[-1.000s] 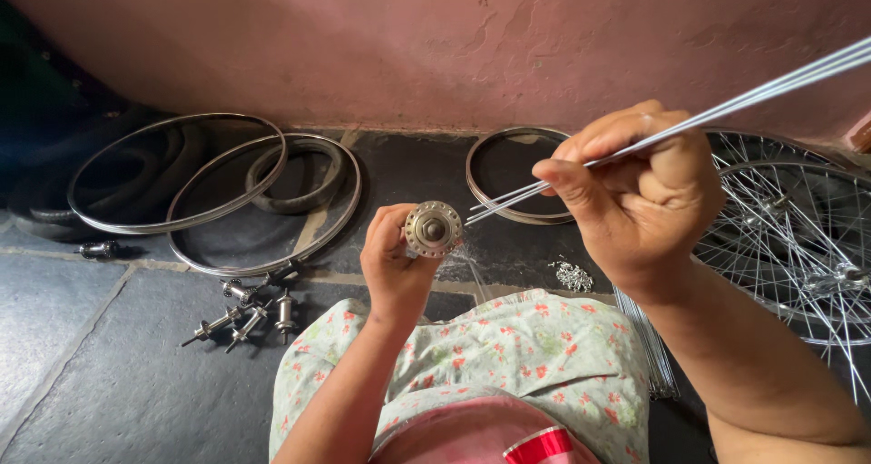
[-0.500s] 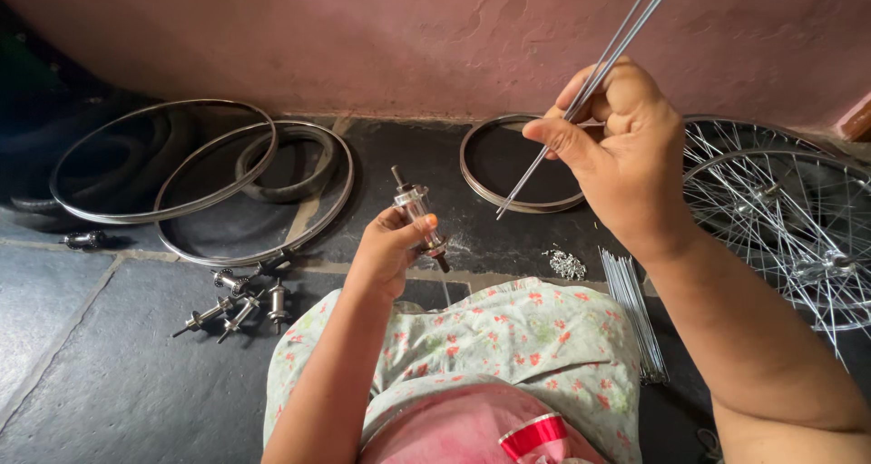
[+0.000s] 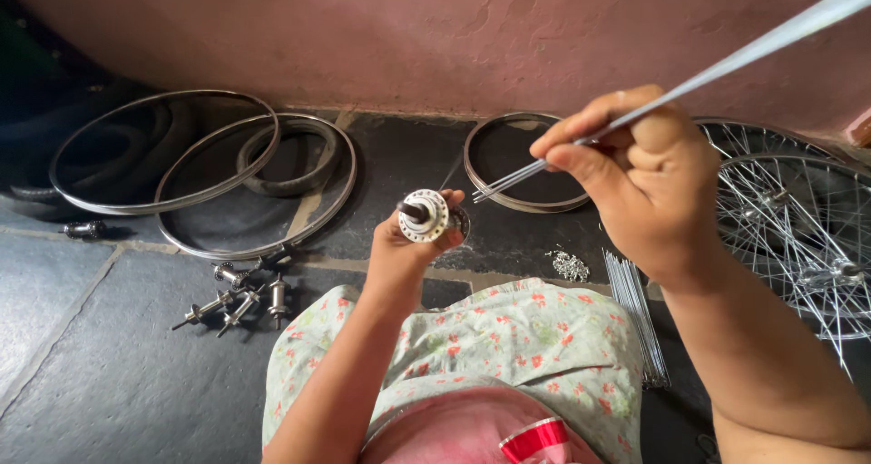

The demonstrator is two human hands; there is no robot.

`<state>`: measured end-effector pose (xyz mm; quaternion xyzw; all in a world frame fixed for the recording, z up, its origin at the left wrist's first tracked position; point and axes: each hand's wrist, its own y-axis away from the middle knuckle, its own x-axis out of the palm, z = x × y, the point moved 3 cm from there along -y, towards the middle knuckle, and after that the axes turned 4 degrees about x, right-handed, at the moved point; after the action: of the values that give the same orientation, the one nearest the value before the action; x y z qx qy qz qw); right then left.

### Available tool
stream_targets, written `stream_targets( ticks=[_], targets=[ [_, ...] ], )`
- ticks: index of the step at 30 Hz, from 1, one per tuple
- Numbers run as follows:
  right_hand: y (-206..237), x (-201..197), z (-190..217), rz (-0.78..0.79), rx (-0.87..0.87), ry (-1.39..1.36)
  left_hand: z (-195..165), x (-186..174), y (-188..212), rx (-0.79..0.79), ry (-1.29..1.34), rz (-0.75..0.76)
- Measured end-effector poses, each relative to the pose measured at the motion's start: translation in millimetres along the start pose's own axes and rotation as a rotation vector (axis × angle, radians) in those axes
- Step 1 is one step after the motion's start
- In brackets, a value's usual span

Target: The person assembles a bicycle wheel by inserting spokes into the hub and rim. They insert several spokes into the hub, then attach the hub to the rim and thread the spokes through the rim holes, tightening them by hand.

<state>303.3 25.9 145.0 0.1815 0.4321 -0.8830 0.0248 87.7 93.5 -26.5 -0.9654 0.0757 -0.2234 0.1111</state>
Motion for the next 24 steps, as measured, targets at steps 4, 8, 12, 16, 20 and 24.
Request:
stream_targets(
  ticks=[4,8,12,16,20,24],
  targets=[
    [4.7,-0.3,12.7,0.04,-0.043,-0.032,-7.3,6.0,7.6,0.199,0.008,0.058],
    [6.7,-2.2,20.8,0.028,-0.027,-0.038,-17.4,6.0,12.0,0.53,-0.248,0.125],
    [11.7,-0.3,26.2,0.082,-0.057,-0.01,-17.2,2.6,10.9,0.47,-0.215,0.082],
    [16.4,5.0,26.5,0.14,-0.017,-0.026,-17.5,4.5,12.4,0.39,-0.158,0.108],
    [16.9,8.8,28.0,0.188,-0.019,-0.027,-16.3,6.1,13.7,0.292,-0.052,0.119],
    [15.3,8.6,31.1,0.202,-0.011,0.026,-14.7,5.8,13.8,0.287,-0.049,0.126]
  ],
)
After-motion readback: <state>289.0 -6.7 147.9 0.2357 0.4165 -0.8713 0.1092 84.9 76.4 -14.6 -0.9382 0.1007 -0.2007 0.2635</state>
